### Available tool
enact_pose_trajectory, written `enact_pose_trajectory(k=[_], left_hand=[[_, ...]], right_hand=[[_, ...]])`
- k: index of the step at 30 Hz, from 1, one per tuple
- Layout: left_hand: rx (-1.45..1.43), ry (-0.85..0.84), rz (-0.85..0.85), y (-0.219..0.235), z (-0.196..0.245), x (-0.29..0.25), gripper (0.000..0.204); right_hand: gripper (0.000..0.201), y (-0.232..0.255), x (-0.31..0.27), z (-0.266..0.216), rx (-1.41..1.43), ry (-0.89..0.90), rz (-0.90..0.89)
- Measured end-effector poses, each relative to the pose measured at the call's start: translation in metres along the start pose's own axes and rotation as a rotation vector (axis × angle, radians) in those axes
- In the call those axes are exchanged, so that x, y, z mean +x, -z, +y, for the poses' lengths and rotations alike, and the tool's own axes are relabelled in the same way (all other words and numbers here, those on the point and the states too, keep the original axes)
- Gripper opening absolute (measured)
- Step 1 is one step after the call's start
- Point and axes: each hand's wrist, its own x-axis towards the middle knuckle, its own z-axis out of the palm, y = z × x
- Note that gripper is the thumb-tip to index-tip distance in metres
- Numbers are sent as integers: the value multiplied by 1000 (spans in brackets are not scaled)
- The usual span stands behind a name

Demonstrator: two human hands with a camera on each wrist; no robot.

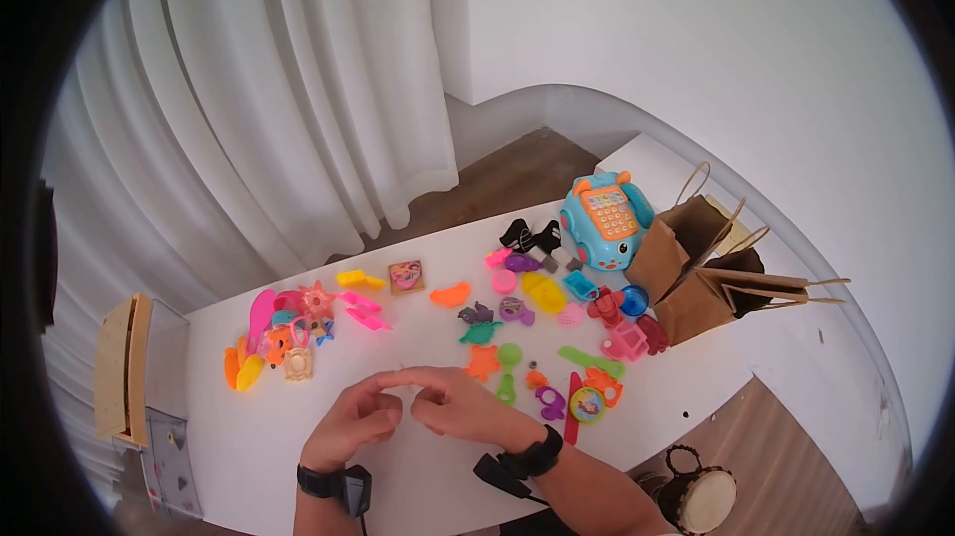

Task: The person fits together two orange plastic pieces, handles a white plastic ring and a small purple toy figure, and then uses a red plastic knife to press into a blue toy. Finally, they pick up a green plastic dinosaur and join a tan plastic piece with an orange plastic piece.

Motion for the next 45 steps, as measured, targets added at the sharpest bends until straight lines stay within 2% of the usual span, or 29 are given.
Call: enact_pose_trajectory(k=[2,3,6,8,11,14,18,20,24,27,29,31,32,36,38,42,44,45], left_hand=[[-11,117,-62,4,-4,0,64],[-12,116,-61,3,-4,-1,64],[-22,58,-70,-4,1,-2,66],[-46,-37,-32,-7,3,-4,65],[-41,-59,-1,-7,5,-4,64],[121,-6,70,-4,-9,5,62],[44,-27,12,-4,-7,1,56],[16,-39,-36,-3,0,-1,51],[23,-29,-13,-4,-8,3,49],[88,-72,17,-8,-20,10,46],[143,-140,137,-13,-21,12,26],[247,-138,181,-7,-25,14,21],[352,-136,227,-4,-26,15,19],[367,-91,290,-2,-20,12,21],[-19,-30,337,-6,-13,7,29],[-187,-90,309,-6,-8,4,35],[-185,-91,179,-2,-9,3,35],[-185,-91,179,-2,-9,3,35]], right_hand=[[55,-1,-1,-7,127,14,47],[55,-2,-3,-11,126,14,46],[54,0,-6,-20,148,-19,100],[54,3,-5,-21,33,-96,32],[54,1,-2,-10,-35,-79,28],[54,0,-3,-16,92,-16,26],[55,0,-3,-14,108,-2,53],[56,0,-3,-16,25,-65,63],[56,-3,-1,-13,9,-104,92],[56,-4,0,-10,-35,-86,94],[50,-4,0,-8,-60,-76,107],[49,-4,0,-11,-61,-92,116],[49,-5,0,-13,-62,-109,124],[49,-5,-1,-25,-46,-174,150],[46,-3,0,-18,-73,-178,130],[42,-8,3,2,-144,-86,164],[37,-9,4,5,-128,-38,183],[37,-8,4,8,-129,-39,182]])
